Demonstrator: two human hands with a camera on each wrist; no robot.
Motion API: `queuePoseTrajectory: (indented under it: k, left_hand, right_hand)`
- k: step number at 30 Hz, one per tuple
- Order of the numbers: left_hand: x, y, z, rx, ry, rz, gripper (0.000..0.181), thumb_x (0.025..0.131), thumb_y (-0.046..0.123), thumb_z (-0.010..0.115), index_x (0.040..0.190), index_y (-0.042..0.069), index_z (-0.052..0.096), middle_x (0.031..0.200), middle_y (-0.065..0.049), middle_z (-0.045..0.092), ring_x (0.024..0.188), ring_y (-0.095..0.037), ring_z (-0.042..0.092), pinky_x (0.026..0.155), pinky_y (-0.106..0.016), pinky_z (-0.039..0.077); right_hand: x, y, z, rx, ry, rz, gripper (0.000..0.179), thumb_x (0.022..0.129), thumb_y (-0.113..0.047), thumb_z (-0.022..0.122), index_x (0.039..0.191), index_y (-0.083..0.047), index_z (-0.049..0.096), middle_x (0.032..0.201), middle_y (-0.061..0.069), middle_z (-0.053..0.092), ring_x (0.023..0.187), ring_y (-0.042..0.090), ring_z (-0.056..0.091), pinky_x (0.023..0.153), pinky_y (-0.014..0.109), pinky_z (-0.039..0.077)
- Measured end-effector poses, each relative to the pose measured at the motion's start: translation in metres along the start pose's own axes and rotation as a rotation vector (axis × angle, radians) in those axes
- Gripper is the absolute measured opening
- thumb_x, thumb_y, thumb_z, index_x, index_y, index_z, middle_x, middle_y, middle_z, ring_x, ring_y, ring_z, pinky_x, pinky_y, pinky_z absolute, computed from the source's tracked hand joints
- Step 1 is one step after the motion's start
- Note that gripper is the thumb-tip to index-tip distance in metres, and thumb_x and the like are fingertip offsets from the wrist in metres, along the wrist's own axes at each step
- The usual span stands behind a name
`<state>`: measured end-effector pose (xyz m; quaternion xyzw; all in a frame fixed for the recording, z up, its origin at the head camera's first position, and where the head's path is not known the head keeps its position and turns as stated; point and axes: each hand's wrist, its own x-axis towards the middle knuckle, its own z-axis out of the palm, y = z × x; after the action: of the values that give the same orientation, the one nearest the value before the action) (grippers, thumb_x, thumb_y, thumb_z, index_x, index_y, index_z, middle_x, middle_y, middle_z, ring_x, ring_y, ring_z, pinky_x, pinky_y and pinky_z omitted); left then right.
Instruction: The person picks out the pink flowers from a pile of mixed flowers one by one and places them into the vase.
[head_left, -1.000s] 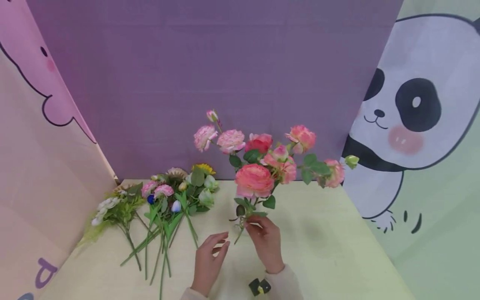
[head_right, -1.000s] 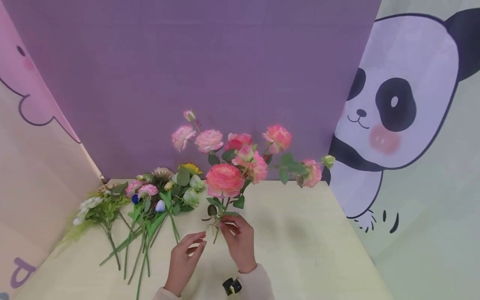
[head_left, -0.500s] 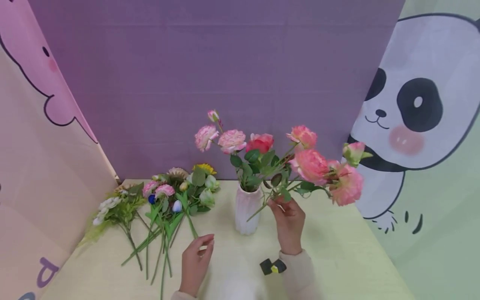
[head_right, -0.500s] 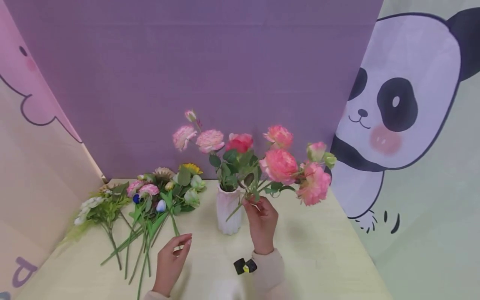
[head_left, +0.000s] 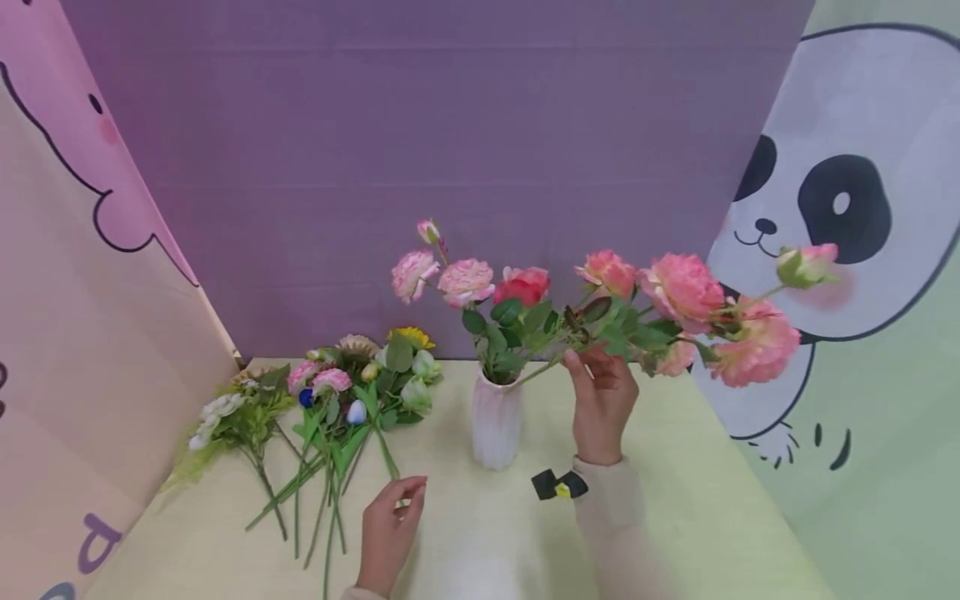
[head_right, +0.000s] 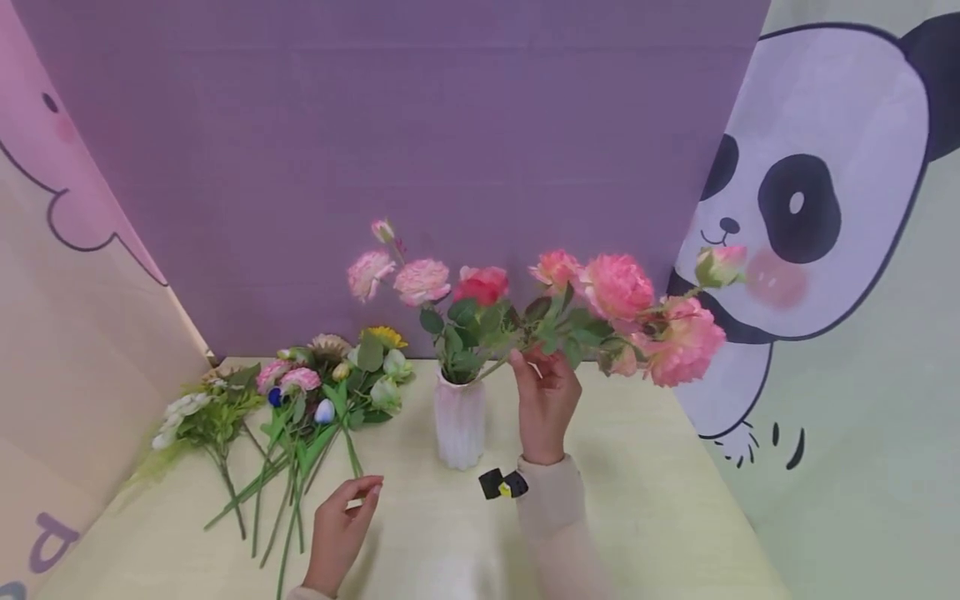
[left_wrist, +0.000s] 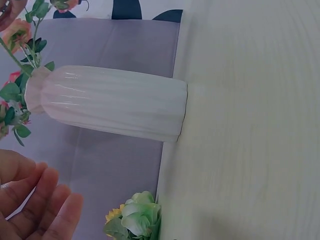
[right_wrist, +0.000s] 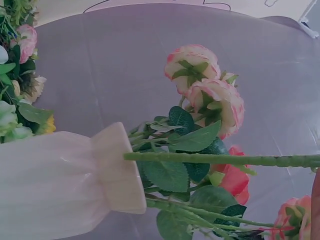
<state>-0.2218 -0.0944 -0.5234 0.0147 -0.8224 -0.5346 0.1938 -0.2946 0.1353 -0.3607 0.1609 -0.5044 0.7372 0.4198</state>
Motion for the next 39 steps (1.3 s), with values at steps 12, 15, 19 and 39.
queuePoseTrajectory:
  k: [12,15,19,39]
  left_hand:
    - [0.001,0.002,-0.003,0.035,-0.025,-0.045,0.014,0.088,0.006,0.063,0.101,0.009,0.068,0.092,0.000,0.067,0.084,-0.012,0.061,0.069,-0.016,0.053]
    - [0.001,0.001,-0.004,0.048,-0.012,-0.043,0.013,0.088,0.006,0.063,0.100,0.009,0.068,0.091,0.001,0.067,0.083,-0.012,0.061,0.068,-0.016,0.053]
    - [0.000,0.000,-0.003,0.029,-0.016,-0.035,0.014,0.087,0.004,0.063,0.100,0.008,0.068,0.092,0.000,0.067,0.082,-0.011,0.061,0.068,-0.017,0.054]
    - [0.006,-0.010,-0.019,0.081,0.002,-0.099,0.016,0.089,0.006,0.062,0.104,0.006,0.067,0.096,-0.006,0.068,0.083,-0.018,0.064,0.067,-0.022,0.054]
  right_hand:
    - [0.012,0.009,0.002,0.005,0.034,-0.031,0.013,0.080,0.007,0.068,0.085,-0.004,0.064,0.075,-0.003,0.064,0.066,0.007,0.059,0.060,0.019,0.048]
    - [0.009,0.014,0.002,-0.051,0.023,0.000,0.014,0.080,0.007,0.068,0.083,-0.005,0.062,0.074,-0.007,0.064,0.067,0.004,0.059,0.061,0.017,0.047]
    - [0.005,0.022,0.002,-0.074,0.012,0.036,0.014,0.080,0.008,0.067,0.082,0.009,0.053,0.072,-0.008,0.062,0.068,0.004,0.059,0.064,0.018,0.051]
    - [-0.016,0.044,0.007,-0.148,-0.047,0.218,0.011,0.077,0.015,0.065,0.083,0.012,0.056,0.072,-0.008,0.063,0.069,0.004,0.061,0.067,0.017,0.054]
